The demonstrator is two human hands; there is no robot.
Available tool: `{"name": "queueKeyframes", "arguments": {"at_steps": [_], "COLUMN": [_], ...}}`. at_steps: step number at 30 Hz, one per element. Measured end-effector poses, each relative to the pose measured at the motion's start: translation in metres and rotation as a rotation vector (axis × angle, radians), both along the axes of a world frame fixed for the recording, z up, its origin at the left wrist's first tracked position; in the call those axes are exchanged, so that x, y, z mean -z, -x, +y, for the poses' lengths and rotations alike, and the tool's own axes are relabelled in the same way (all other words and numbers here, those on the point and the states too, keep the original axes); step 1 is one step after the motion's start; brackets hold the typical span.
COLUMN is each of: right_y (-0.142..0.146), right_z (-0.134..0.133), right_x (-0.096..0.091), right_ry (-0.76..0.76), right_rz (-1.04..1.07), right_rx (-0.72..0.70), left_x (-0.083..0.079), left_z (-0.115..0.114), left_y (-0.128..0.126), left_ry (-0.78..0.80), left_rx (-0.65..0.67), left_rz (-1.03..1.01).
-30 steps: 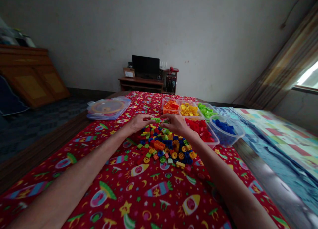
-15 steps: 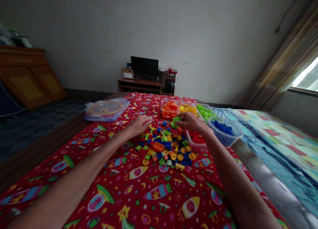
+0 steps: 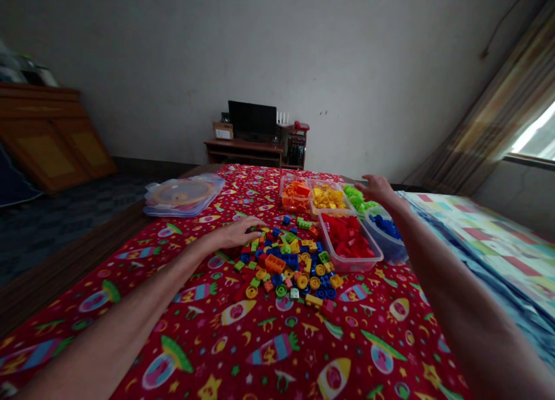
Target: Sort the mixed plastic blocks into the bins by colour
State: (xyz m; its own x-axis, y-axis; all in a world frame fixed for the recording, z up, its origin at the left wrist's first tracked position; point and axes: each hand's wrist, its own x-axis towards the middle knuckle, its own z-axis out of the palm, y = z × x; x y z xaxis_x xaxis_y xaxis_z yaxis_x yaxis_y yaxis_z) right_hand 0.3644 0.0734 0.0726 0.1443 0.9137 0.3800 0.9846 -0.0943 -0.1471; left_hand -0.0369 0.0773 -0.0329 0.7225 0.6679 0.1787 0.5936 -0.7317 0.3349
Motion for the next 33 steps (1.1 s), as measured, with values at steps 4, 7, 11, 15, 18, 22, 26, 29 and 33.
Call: {"name": "queueKeyframes", "arguments": {"at_steps": [4,7,11,15,18,22,26,29,33], "right_y": [0.040,0.078,0.119,0.147,0.160,0.172,0.181,0.186,0.182], "right_z": [-0.021,-0.040,-0.061,-0.080,-0.093,-0.106,-0.118,-0.122,-0.114], "right_x": [0.011,0.018,0.024,0.028,0.032,0.040,0.051,0.057,0.056], "right_ry": [-0.078,-0.058,-0.059,0.063,0.223,0.341,0.282,0.231,0.228], "right_rz": [0.090,0.215,0.235,0.104,0.022,-0.074,-0.180,-0.217,-0.146], "right_rx": [-0.185,-0.354,-0.487,-0.619,-0.711,-0.756,-0.815,-0.815,-0.784], "left_x": [0.002,0.005,0.009,0.007,0.003,0.000,0.001,0.001,0.002], "left_z": [-0.001,-0.002,-0.006,-0.012,-0.015,-0.015,-0.013,-0.013,-0.012], "left_y": [-0.007,-0.014,-0.023,-0.030,-0.032,-0.032,-0.030,-0.028,-0.025], "left_ry": [0.044,0.072,0.009,-0.044,-0.020,0.034,0.043,0.038,0.035], "left_rx": [-0.004,-0.016,-0.068,-0.102,-0.121,-0.143,-0.142,-0.127,-0.112], "left_rz": [-0.046,-0.085,-0.104,-0.111,-0.116,-0.113,-0.120,-0.114,-0.113]}}
